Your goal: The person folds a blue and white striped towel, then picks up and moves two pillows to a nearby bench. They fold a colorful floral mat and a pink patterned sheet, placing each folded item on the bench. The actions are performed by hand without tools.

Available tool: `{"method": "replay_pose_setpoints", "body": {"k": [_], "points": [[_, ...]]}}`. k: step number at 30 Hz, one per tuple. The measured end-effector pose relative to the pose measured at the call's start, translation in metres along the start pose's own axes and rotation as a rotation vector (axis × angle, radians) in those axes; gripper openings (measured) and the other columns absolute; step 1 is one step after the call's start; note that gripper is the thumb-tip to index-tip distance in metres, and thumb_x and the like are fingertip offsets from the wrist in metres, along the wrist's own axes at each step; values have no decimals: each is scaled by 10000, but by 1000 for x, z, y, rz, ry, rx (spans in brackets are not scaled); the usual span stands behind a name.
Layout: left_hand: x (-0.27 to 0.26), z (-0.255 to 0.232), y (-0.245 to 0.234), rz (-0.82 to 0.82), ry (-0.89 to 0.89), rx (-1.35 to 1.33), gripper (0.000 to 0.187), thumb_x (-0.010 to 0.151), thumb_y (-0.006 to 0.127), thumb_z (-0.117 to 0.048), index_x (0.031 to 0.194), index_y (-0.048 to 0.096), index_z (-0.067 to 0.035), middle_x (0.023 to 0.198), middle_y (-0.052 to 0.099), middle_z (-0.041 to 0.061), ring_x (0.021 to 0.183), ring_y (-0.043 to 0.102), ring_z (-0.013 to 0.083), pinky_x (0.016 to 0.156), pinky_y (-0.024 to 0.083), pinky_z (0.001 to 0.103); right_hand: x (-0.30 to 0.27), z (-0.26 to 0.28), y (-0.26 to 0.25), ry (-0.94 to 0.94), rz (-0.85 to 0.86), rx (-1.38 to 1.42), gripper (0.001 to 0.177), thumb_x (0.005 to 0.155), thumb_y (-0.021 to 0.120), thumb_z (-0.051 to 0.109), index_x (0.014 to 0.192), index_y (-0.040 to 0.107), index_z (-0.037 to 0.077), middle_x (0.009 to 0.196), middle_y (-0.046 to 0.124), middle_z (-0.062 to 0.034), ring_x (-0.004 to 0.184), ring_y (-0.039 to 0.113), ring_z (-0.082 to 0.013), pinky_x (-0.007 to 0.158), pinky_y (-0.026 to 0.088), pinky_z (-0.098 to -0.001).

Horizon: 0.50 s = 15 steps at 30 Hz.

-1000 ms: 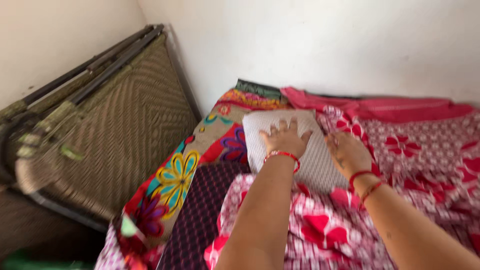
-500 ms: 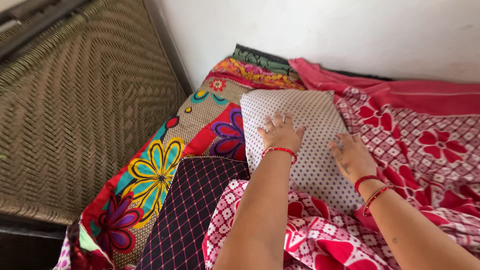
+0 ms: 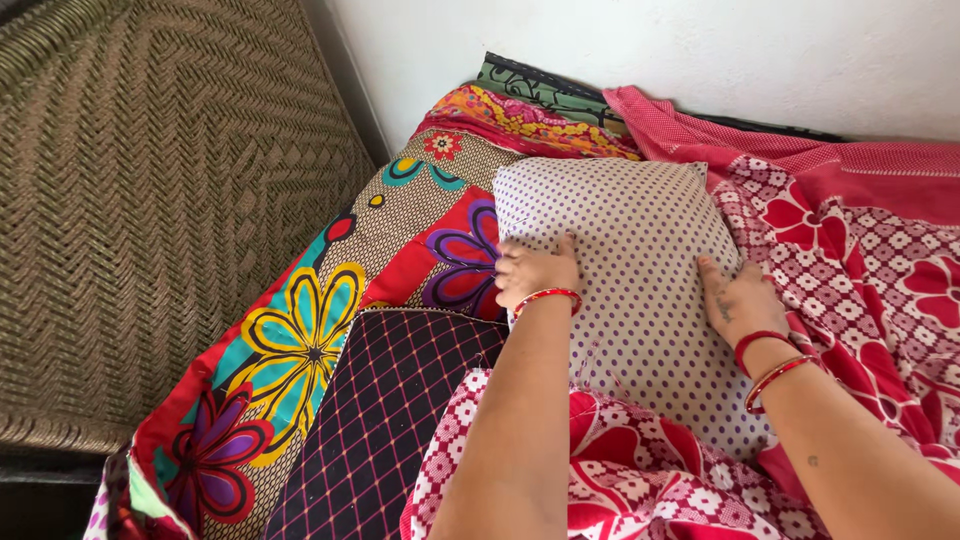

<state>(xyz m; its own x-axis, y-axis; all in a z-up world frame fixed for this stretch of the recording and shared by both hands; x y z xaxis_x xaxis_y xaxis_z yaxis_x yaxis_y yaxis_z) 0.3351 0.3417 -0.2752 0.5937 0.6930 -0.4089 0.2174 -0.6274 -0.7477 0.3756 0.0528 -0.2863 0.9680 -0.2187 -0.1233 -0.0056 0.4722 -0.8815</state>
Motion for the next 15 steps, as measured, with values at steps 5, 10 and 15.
{"method": "replay_pose_setpoints", "body": {"k": [5, 10, 15], "points": [[6, 4, -3, 93, -17, -223, 1077, 792, 716, -698, 1484, 405, 67, 1490, 516, 226, 1338, 559, 357, 1069, 484, 453, 12, -9, 5, 167, 24, 7, 887, 934, 626, 720, 1310, 603, -84, 1305, 594, -353, 1232, 577, -484, 1024, 451, -533], [-9, -13, -19, 50, 153, -319, 777, 798, 736, -575, 1309, 624, 1, 1343, 654, 244, 1215, 654, 388, 1028, 523, 468, 6, -19, 2, -101, -2, 774, 561, 835, 820, 407, 1117, 724, -68, 1038, 763, -157, 882, 694, -223, 788, 534, -331], [-51, -43, -52, -61, 356, -311, 680, 847, 704, -539, 1268, 614, -13, 1302, 644, 229, 1165, 649, 414, 982, 518, 505, -17, -25, -27, -167, -146, 832, 415, 949, 790, 306, 1104, 749, -77, 966, 744, -129, 800, 615, -137, 754, 504, -299]]}}
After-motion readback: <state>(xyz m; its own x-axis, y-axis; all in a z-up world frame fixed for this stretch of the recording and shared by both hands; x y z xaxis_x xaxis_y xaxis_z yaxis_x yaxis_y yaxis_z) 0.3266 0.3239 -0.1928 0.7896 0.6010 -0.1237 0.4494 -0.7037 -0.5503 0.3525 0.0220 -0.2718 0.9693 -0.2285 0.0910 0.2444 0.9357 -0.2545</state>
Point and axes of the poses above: each hand's wrist, its own x-axis towards the middle knuckle, its own y-axis out of the palm, z = x × y, the point moved 5 cm from there along x, towards the middle knuckle
